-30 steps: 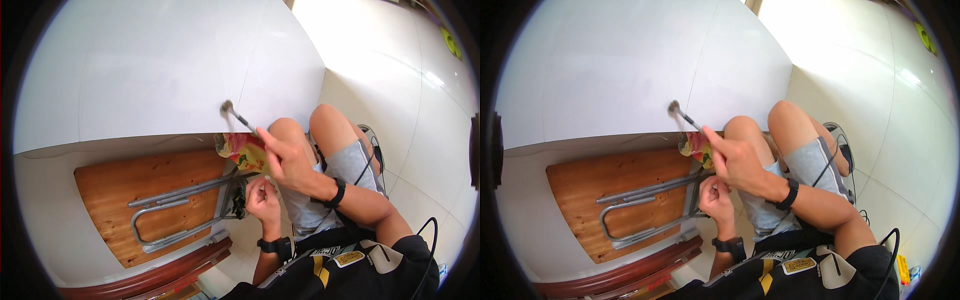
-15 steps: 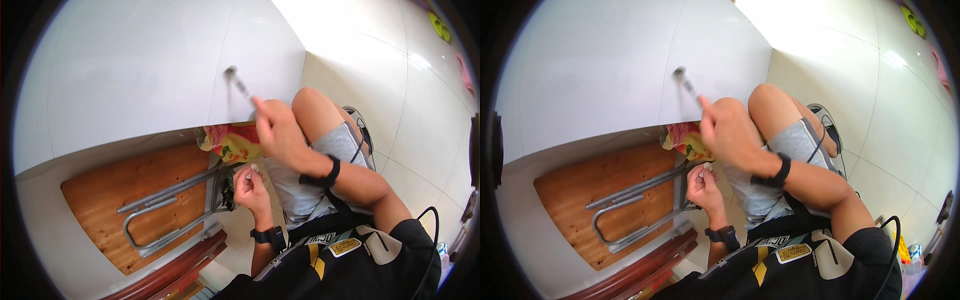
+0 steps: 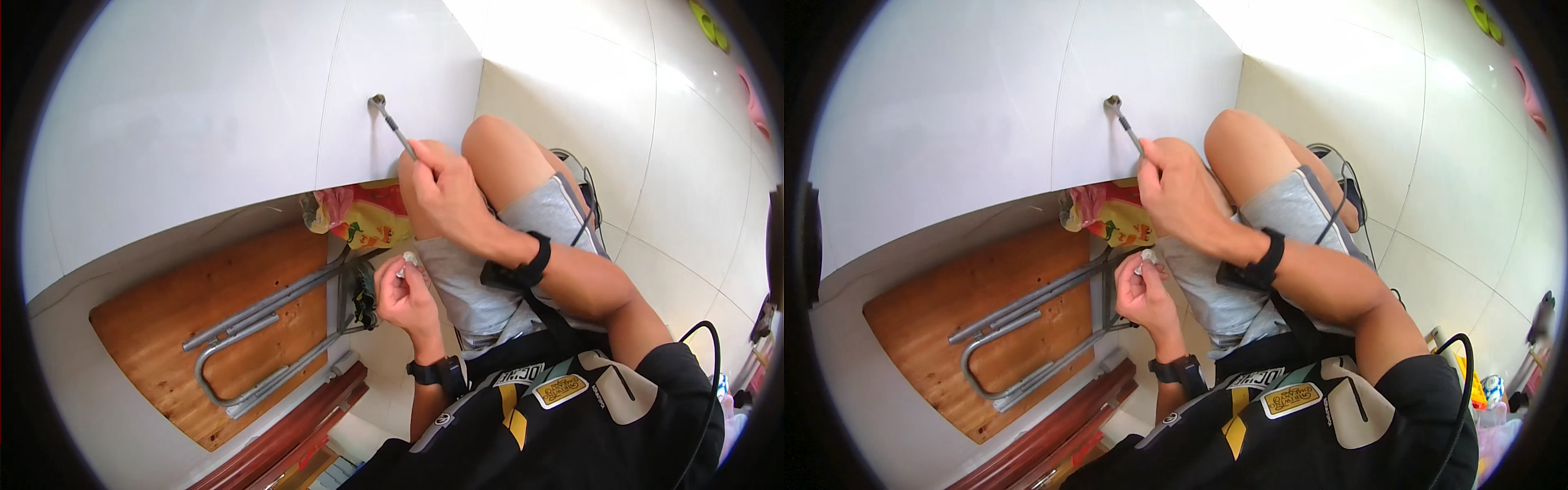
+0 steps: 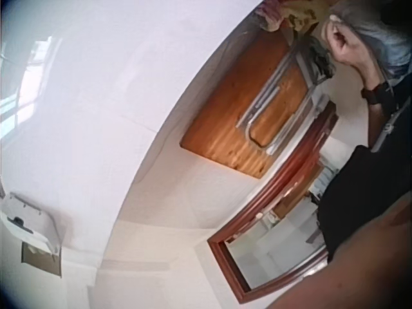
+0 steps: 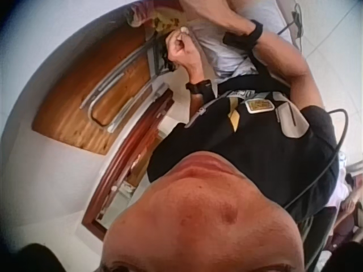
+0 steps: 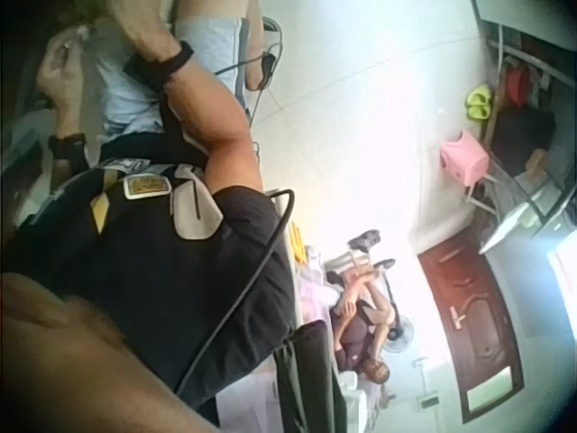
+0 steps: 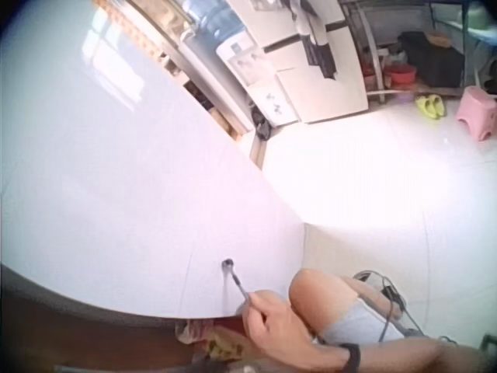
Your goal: The recorder is patching a hole or blemish on a white surface using a small applicator tool and putty.
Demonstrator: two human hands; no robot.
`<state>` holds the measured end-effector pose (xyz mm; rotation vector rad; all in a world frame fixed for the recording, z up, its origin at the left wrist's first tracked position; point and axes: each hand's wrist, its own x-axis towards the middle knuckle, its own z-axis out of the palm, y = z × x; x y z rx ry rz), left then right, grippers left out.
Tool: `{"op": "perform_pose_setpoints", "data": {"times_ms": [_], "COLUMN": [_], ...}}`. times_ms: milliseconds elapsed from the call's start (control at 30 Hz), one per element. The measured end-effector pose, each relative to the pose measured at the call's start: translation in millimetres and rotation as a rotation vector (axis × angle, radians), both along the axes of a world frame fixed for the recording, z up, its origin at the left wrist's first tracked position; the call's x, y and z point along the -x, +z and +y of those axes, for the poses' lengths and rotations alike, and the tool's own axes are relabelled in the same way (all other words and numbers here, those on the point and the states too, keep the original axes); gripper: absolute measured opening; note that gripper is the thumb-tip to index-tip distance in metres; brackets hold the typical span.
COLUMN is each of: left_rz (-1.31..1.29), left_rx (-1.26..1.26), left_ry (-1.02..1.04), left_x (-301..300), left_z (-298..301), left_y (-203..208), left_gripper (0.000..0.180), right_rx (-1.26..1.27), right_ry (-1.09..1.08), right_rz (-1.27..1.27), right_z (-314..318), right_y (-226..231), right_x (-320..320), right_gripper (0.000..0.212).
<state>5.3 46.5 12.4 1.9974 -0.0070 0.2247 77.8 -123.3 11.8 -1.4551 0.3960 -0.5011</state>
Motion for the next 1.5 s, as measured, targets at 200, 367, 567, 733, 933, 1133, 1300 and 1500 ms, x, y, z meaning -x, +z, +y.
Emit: {"op": "perform_pose_setpoints", "data": {"times_ms": [200, 367, 567, 733, 933, 1133, 1300, 1500], "left_rz": [-0.049, -0.067, -0.091, -0.046, -0.052, -0.02, -0.004, 0.012], "left_rx": [-0.079, -0.108, -0.101, -0.051, -0.035, -0.02, -0.023, -0.009], "left_ry": [0.006, -0.003, 0.033, 0.005, -0.001, -0.003, 0.032, 0.047], "left_x": [-6.4, -5.6, 0.1, -3.6, -4.2, -5.4, -1.6, -3.8], "left_z": [9.7, 11.2, 18.1, 17.3, 13.9, 0.7, 15.7, 10.7], "left_y": [-4.9, -3.2, 8.5, -10.7, -8.8, -1.3, -10.7, -10.2], "left_gripper": [0.012, 0.012, 0.012, 0.013, 0.012, 0.011, 0.011, 0.01], "right_rx": [-0.046, 0.15, 0.049, -0.032, 0.156, 0.163, 0.112, 0.071], "right_ry": [0.13, 0.08, 0.17, 0.336, 0.199, 0.058, 0.071, 0.083], "right_rz": [-0.059, -0.021, 0.078, -0.008, -0.057, -0.053, -0.204, -0.094], "right_z": [20.0, -0.4, -12.0, 2.9, -0.3, -17.6, 1.9, -19.4], "right_y": [15.8, 16.9, 16.0, 36.2, 13.7, -8.3, 20.9, 24.6], "right_x": [15.0, 9.9, 8.5, 36.7, 24.6, -1.3, 15.6, 3.5], "right_gripper": [0.029, 0.027, 0.024, 0.013, 0.024, 0.006, 0.015, 0.031]}}
